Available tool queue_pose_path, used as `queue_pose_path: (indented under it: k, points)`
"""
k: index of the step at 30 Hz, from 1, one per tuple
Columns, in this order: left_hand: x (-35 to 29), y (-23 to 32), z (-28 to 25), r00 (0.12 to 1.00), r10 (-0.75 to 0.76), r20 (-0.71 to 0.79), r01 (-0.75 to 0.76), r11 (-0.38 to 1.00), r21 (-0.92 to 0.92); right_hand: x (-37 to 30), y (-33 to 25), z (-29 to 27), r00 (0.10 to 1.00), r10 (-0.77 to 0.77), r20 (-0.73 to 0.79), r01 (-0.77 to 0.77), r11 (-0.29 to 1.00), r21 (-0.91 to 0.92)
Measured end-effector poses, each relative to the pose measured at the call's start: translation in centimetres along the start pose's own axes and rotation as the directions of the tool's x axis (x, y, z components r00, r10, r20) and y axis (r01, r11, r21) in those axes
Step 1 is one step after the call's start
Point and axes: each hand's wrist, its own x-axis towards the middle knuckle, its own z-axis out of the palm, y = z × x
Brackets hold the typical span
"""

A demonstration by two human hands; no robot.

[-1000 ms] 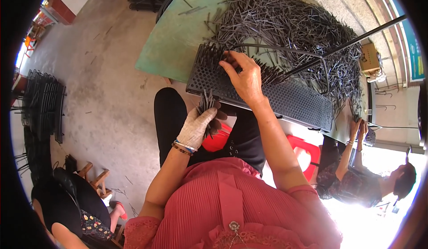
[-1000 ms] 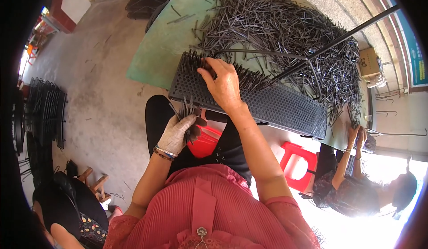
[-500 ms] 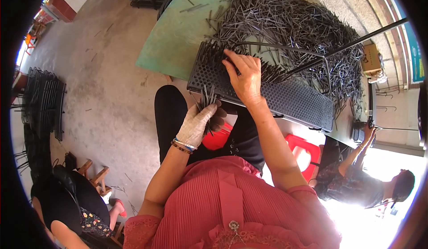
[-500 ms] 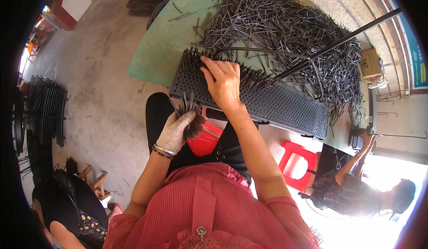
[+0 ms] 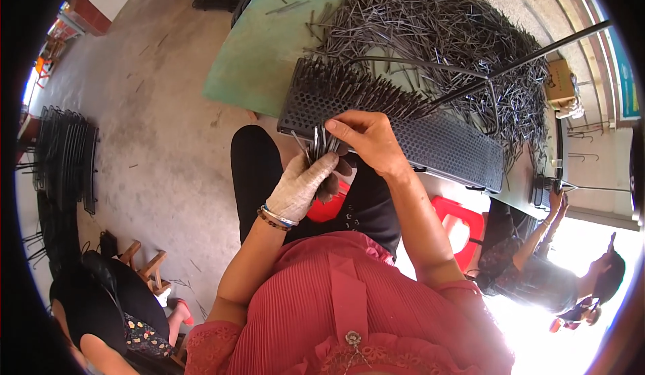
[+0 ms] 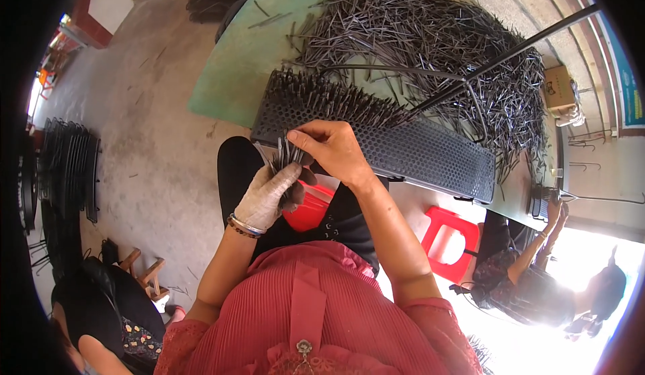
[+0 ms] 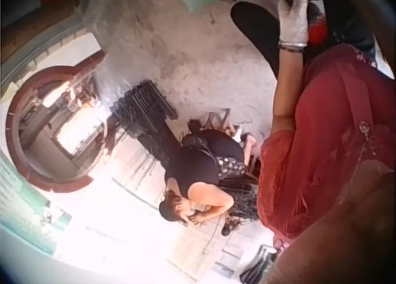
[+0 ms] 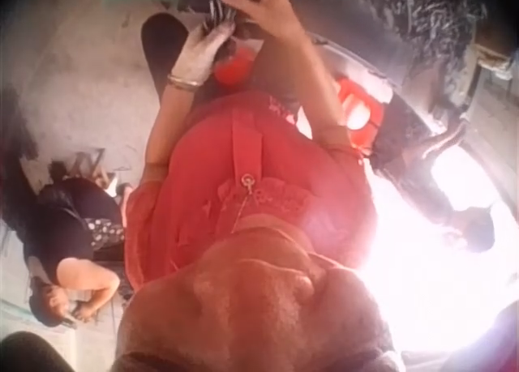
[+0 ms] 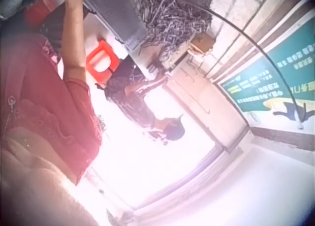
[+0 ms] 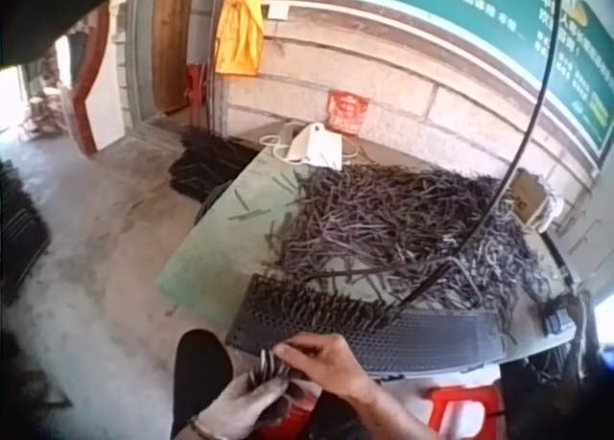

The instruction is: Inserting small metal rods into a perforated metal plate to assemble a component.

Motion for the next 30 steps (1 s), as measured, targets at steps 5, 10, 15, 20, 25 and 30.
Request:
queue_pose_path:
  k: [5, 10, 15, 20, 25, 30]
  points:
    - [0.6, -0.8, -0.6, 1.0, -0.004, -0.006, 0.004, 0.999, 0.041, 0.5, 0.4, -1.0, 0.975, -0.073, -0.211, 0.104, 0.985, 0.14]
    - [1.1, -0.9, -0.5, 0.999, -0.024, -0.024, 0.025, 0.999, 0.049, 2.8, 0.6, -2.0, 0.834, -0.317, -0.452, 0.337, 0.941, -0.04]
    - [1.0, -1.2, -0.6, 0.995, -0.073, -0.073, 0.07, 0.997, -0.043, 4.6, 1.4, -1.9, 0.752, -0.476, -0.456, 0.383, 0.879, -0.284]
    - [1.2, -1.5, -1.1, 0.995, -0.082, -0.063, 0.076, 0.992, -0.098, 4.6, 1.0, -2.1, 0.741, -0.544, -0.393, 0.414, 0.832, -0.37]
    - [1.1, -1.2, -1.2, 0.994, -0.107, 0.006, 0.106, 0.983, -0.151, 4.9, 1.9, -1.9, 0.732, -0.599, -0.323, 0.455, 0.784, -0.422]
    - [0.5, -0.3, -0.5, 0.984, -0.163, -0.075, 0.163, 0.987, -0.009, 4.8, 2.2, -1.0, 0.633, -0.727, -0.267, 0.415, 0.609, -0.676]
